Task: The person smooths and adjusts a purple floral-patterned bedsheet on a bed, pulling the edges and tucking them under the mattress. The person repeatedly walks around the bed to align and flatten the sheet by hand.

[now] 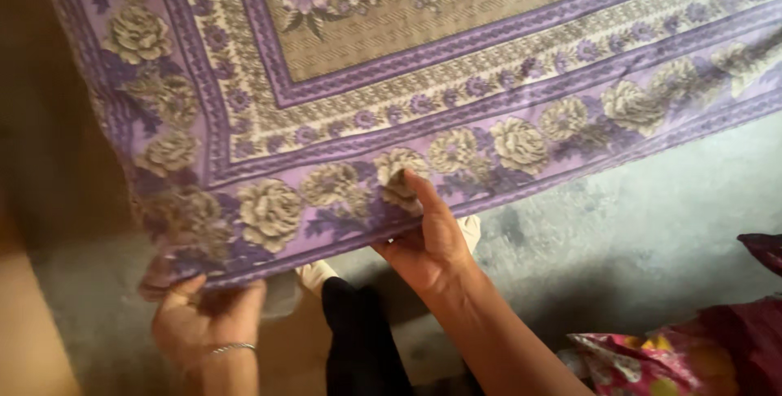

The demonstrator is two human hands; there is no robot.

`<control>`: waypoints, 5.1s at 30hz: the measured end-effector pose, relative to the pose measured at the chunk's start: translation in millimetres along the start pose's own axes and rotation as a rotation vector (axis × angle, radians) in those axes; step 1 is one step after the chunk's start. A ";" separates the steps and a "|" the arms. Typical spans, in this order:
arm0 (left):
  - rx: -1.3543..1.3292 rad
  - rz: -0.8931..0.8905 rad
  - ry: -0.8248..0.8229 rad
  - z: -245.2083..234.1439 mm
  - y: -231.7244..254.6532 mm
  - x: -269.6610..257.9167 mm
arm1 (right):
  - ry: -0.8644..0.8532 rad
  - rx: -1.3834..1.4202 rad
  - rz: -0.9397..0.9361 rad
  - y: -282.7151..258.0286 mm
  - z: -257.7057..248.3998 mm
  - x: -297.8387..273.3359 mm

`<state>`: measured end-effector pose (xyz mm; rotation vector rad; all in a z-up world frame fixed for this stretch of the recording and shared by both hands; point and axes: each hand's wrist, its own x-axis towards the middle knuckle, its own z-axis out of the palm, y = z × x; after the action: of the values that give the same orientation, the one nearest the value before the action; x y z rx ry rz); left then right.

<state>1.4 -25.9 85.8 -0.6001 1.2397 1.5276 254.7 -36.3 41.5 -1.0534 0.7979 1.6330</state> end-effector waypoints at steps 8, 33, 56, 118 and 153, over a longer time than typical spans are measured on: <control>0.459 0.026 0.142 16.1 32.2 17.7 | -0.176 0.040 -0.011 81.8 19.7 6.8; 0.921 -0.192 0.334 -22.0 98.4 157.0 | 0.602 -0.443 -0.527 156.7 -11.5 37.8; 2.144 1.776 -1.311 156.2 -15.8 107.6 | 1.286 -1.408 -1.000 -19.1 16.2 66.2; 1.576 0.222 -0.099 157.8 70.7 203.3 | 0.276 0.987 -0.266 326.4 92.0 105.3; 1.626 -0.464 -0.490 205.0 86.1 148.2 | 0.143 1.227 -0.233 275.9 157.1 27.5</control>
<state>-84.0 226.4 64.2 0.5249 1.3567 -0.0298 -53.7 32.5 83.1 -0.3282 1.4220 0.6076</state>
